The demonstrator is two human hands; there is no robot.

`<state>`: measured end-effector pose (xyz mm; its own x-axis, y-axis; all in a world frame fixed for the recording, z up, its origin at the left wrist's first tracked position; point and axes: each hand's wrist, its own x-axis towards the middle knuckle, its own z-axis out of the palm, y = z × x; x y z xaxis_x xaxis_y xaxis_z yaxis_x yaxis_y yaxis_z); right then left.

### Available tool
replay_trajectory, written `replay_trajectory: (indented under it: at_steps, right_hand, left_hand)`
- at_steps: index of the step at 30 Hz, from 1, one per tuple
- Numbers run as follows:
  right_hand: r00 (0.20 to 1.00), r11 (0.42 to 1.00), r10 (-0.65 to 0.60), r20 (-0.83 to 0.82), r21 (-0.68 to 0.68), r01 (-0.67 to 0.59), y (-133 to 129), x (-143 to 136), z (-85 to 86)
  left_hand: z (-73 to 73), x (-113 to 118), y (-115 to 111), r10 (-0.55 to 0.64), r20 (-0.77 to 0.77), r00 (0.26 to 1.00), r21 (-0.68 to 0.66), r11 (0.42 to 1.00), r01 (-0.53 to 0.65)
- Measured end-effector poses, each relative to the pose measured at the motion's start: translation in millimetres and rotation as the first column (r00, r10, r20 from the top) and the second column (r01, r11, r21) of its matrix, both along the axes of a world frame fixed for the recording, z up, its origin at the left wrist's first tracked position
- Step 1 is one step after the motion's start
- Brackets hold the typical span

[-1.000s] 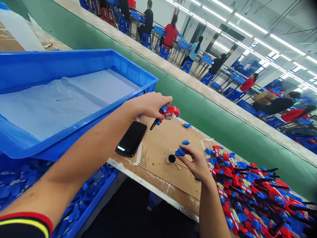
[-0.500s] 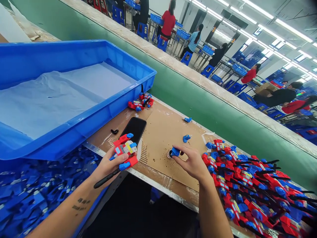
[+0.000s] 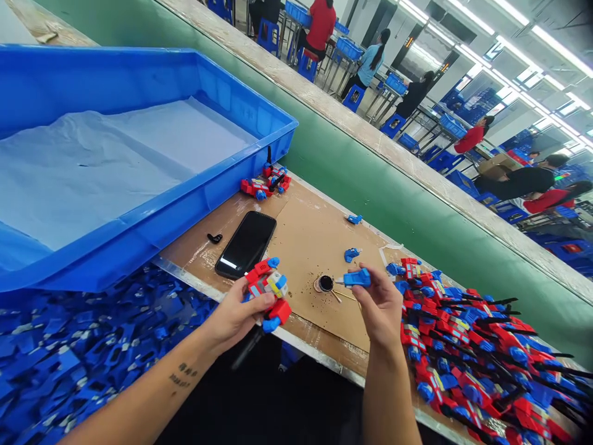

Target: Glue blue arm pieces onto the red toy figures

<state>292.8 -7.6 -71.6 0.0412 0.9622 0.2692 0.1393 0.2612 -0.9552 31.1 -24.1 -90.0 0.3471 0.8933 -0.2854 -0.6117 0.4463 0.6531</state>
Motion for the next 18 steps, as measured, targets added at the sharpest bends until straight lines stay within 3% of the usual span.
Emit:
replay_trajectory:
  at_steps: [2,5,11,18]
  right_hand:
    - [0.961,0.999,-0.043,-0.273,0.0,0.045,-11.4,-14.4,0.2]
    - [0.892,1.0,-0.025,-0.451,-0.004,0.026,-28.3,-39.7,3.1]
    - [0.841,0.995,0.071,-0.537,-0.02,-0.097,-47.9,-64.2,1.2]
    - [0.866,0.994,0.092,-0.491,-0.01,-0.111,-52.2,-65.2,-5.6]
  left_hand:
    - [-2.6,10.7,0.0,-0.083,0.068,0.994,-0.009,0.996,0.084]
    - [1.7,26.9,-3.2,-0.108,0.167,0.98,-0.107,0.986,0.127]
    - [15.2,42.2,-10.1,-0.16,0.287,0.945,-0.134,0.97,0.205]
    - [14.0,41.7,-12.0,-0.158,0.217,0.963,-0.139,0.972,0.19]
